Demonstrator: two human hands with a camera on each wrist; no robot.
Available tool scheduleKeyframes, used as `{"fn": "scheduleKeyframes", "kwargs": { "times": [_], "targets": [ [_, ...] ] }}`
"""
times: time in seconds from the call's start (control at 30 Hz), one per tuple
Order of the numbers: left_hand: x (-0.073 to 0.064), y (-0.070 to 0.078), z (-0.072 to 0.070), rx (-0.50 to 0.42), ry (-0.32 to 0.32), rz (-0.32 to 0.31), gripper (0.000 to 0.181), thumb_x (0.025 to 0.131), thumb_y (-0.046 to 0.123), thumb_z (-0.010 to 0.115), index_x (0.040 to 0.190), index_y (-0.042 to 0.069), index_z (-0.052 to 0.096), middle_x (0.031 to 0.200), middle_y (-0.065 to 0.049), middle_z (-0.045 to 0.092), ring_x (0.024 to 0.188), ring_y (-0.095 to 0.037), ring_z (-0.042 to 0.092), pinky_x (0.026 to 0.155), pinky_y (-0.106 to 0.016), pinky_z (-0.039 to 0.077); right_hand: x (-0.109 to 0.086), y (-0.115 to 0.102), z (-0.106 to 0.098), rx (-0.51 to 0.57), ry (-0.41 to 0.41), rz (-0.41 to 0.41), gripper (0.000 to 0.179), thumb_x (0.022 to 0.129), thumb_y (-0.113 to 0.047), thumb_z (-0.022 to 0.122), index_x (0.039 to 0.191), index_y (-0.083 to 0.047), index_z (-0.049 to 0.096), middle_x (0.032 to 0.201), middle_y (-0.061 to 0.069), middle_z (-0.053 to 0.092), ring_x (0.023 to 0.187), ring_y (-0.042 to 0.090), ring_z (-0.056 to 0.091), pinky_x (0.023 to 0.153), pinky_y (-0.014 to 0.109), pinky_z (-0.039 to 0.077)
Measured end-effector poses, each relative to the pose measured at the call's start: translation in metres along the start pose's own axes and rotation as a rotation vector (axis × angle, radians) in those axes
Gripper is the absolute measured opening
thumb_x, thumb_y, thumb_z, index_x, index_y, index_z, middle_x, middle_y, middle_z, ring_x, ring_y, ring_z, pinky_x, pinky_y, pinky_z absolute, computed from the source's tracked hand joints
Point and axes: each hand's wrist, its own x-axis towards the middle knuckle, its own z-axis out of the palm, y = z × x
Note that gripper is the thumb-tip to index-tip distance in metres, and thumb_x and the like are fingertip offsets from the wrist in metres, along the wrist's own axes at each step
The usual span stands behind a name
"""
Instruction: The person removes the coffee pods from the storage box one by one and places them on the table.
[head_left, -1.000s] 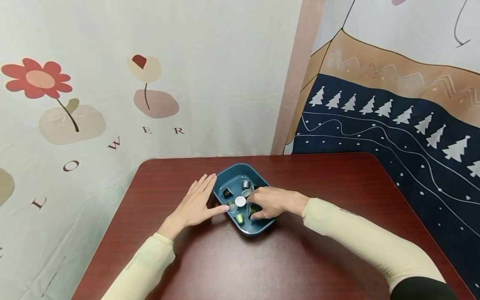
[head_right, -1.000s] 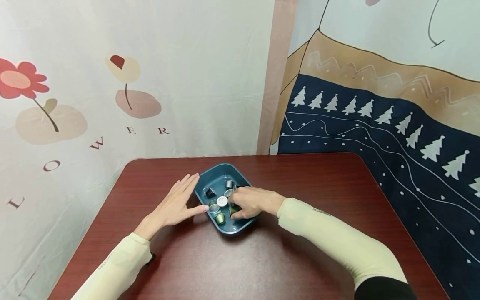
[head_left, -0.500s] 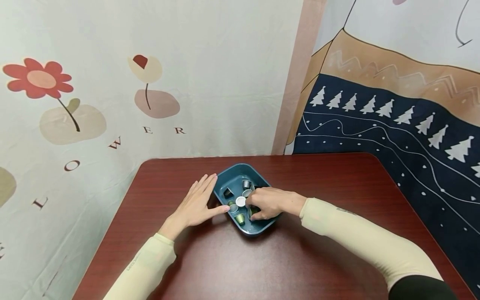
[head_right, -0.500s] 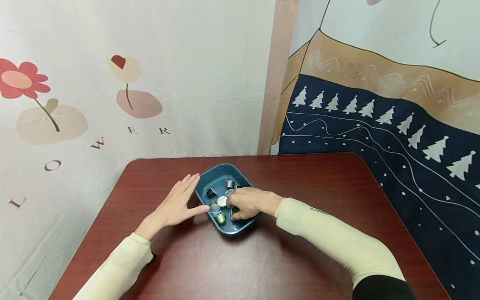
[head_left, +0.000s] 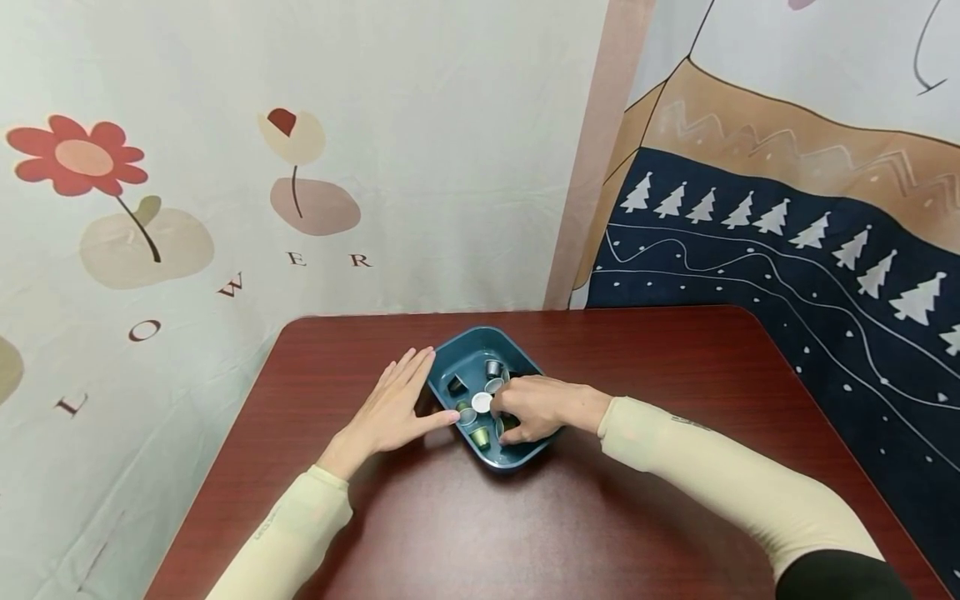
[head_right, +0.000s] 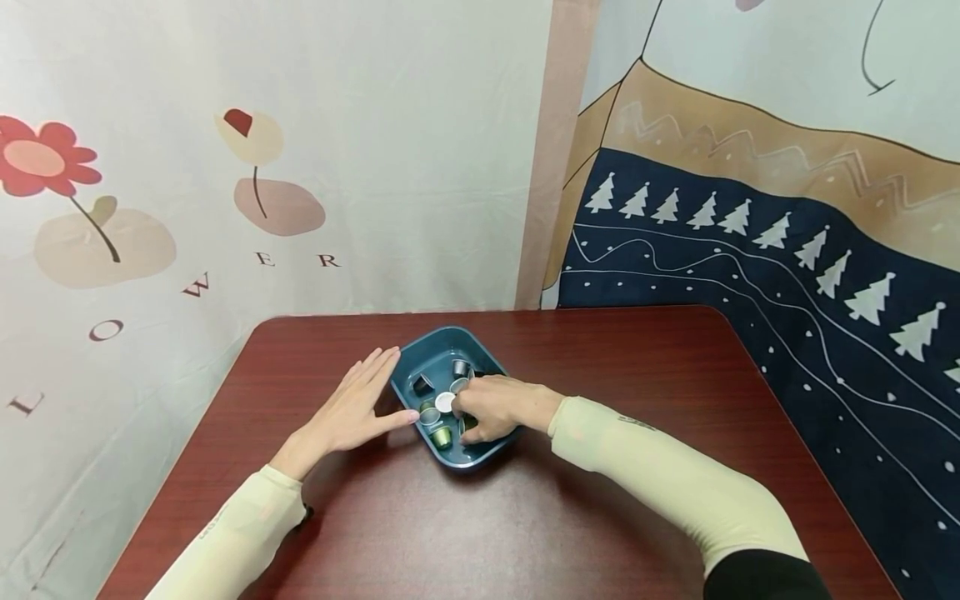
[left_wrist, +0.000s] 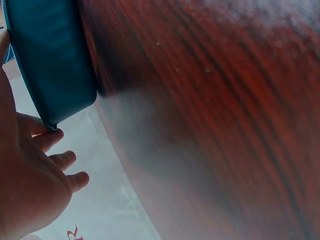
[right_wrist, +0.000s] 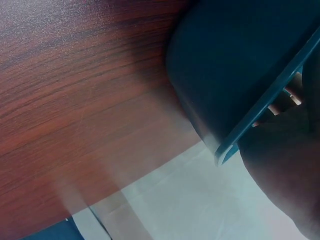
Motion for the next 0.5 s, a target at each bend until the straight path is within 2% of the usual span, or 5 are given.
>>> {"fn": "scheduleKeyframes", "kwargs": {
  "times": [0.33,0.5],
  "targets": [
    [0.0013,-0.0002,-0.0002,0.005,0.004,-0.001,0.117,0.099,0.077,0.070,0.180,0.007,0.025,0.188,-0.016,0.029,0.176,-0.046,0.022,0.142,-0.070,0.019,0.0006,0.0020,0.0007,0.007,0.007,-0.007,0.026,0.100,-0.037,0.087,0.112,-0.015,0.082,0.083,-0.010,0.067,0.072,0.003,0.057,0.066,0.024,0.049],
    [0.0016,-0.0011,0.0011,0.010,0.006,0.000,0.117,0.098,0.077,0.070,0.180,0.006,0.025,0.188,-0.015,0.028,0.176,-0.046,0.022,0.142,-0.070,0.019,0.0000,0.0030,0.0011,0.024,0.010,-0.008,0.025,0.098,-0.038,0.089,0.108,-0.016,0.081,0.080,-0.008,0.067,0.069,0.002,0.057,0.063,0.023,0.047]
  ]
}}
